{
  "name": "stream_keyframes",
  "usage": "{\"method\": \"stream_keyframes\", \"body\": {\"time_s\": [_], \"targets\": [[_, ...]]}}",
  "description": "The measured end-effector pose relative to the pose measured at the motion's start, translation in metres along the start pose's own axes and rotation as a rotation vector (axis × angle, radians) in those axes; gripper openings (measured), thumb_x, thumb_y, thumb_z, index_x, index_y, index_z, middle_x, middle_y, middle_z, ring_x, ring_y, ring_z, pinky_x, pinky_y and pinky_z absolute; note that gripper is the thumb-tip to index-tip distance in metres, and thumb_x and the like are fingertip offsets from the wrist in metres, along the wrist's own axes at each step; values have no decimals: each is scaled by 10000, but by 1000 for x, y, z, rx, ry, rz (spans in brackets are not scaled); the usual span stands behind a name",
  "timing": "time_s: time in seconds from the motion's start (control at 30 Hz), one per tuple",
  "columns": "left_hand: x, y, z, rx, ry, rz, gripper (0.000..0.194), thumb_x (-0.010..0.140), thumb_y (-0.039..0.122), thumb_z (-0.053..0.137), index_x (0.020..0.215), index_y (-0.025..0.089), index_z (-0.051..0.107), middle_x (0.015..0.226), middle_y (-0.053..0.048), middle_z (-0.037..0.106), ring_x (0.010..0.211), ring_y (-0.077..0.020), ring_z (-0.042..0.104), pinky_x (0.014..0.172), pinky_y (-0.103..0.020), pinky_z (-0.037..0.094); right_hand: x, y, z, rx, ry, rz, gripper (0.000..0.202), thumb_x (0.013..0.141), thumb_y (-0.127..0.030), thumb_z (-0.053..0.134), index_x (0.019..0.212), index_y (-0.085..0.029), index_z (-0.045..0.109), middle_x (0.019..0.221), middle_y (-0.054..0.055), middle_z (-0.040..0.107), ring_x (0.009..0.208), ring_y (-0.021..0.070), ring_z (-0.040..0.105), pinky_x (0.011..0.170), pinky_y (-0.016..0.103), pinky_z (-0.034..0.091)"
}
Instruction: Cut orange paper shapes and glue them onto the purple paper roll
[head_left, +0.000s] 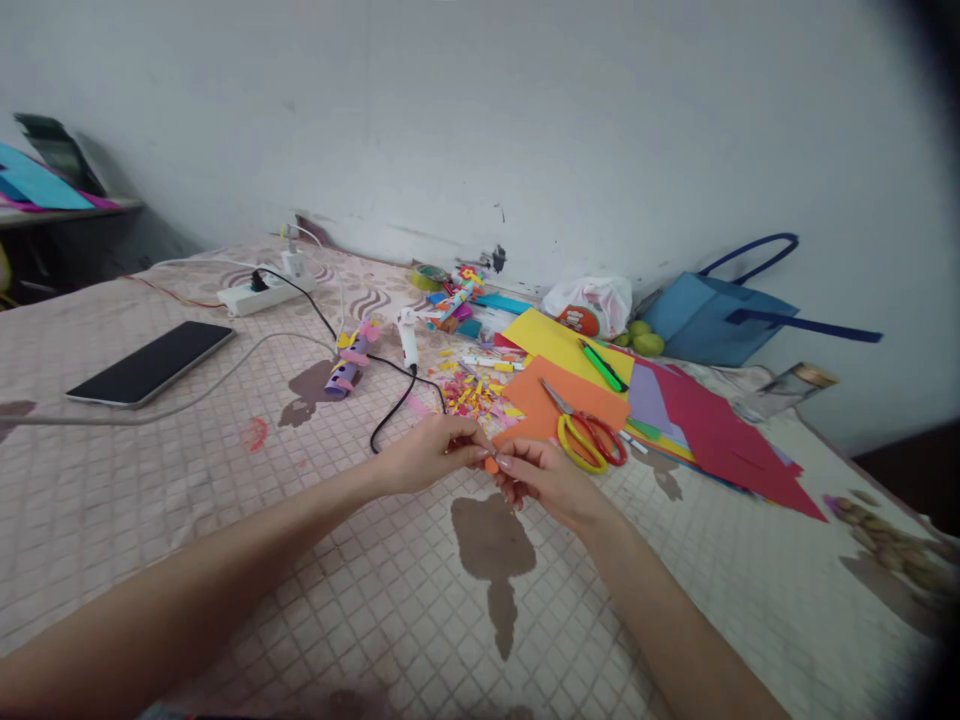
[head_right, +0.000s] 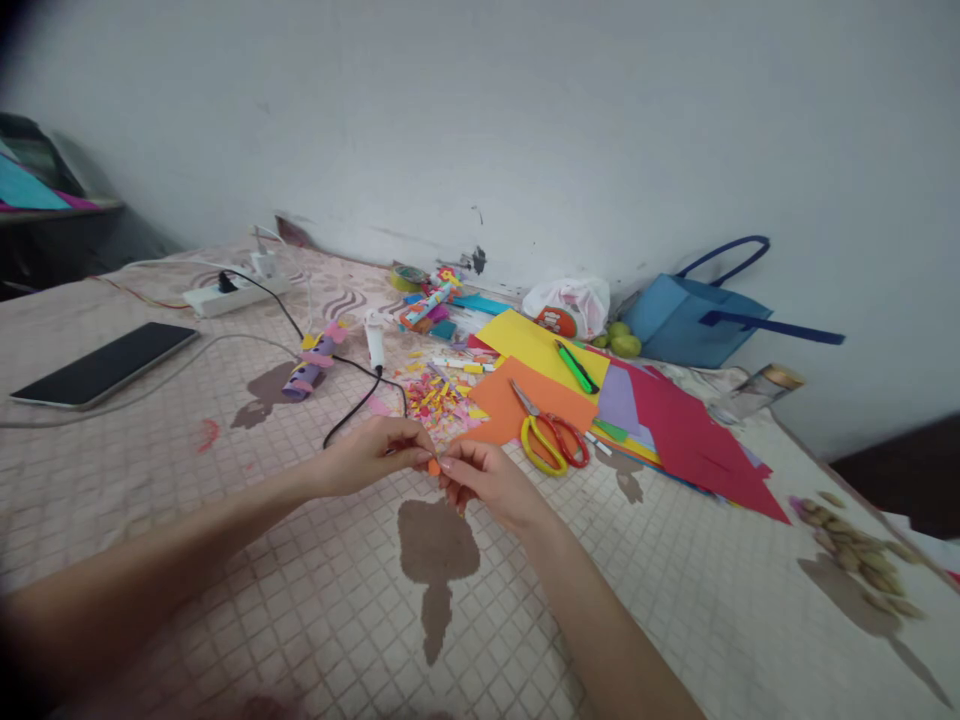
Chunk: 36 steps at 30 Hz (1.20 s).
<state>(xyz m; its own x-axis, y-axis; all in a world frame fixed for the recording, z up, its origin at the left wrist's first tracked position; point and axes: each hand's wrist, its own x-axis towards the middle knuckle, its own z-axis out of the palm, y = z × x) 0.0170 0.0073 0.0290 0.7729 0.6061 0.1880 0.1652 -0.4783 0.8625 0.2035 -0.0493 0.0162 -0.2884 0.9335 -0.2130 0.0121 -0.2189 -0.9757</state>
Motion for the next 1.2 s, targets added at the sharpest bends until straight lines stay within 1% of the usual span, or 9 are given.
{"method": "stream_keyframes", "body": {"time_s": [0.27,0.43,0.63,0.73,0.9,1.2], "targets": [[0,4,-1,-13,-8,-12,159,815,232,513,782,126,626,696,-18,638,643,-97,564,597,-189,422,1,2,-1,-8,0,8,232,739,-375,628,752,-152,567,652,-13,573,488,62,525,425,172,404],[0,3,-1,30,-9,-25,153,812,215,508,788,126,630,692,-19,644,633,-97,560,585,-186,413,1,3,-1,-45,-2,8,237,733,-381,630,745,-155,559,638,-16,569,494,66,527,430,171,411],[0,2,0,49,-6,-31,147,807,211,506,787,134,630,700,-18,656,632,-101,562,588,-194,415,1,3,-1,-105,-3,-22,197,715,-332,649,735,-158,559,602,-27,554,480,65,510,435,178,423],[0,1,0,26,-3,-33,144,805,214,510,786,132,627,700,-20,657,632,-101,564,593,-196,422,1,3,-1,-95,-1,-26,201,707,-331,654,730,-157,555,609,-27,557,481,67,517,435,180,426],[1,-3,-1,-35,-23,-31,164,822,230,495,796,126,619,722,-28,655,657,-103,576,618,-201,439,1,2,0,-62,-10,-19,200,735,-344,627,744,-153,564,644,-18,570,497,64,530,439,174,422],[1,-7,-1,-37,-34,-16,181,835,245,481,806,125,612,735,-33,649,673,-106,574,623,-207,442,1,1,0,-18,-13,14,222,725,-364,643,738,-156,567,669,-14,583,504,64,527,441,178,412]]}}
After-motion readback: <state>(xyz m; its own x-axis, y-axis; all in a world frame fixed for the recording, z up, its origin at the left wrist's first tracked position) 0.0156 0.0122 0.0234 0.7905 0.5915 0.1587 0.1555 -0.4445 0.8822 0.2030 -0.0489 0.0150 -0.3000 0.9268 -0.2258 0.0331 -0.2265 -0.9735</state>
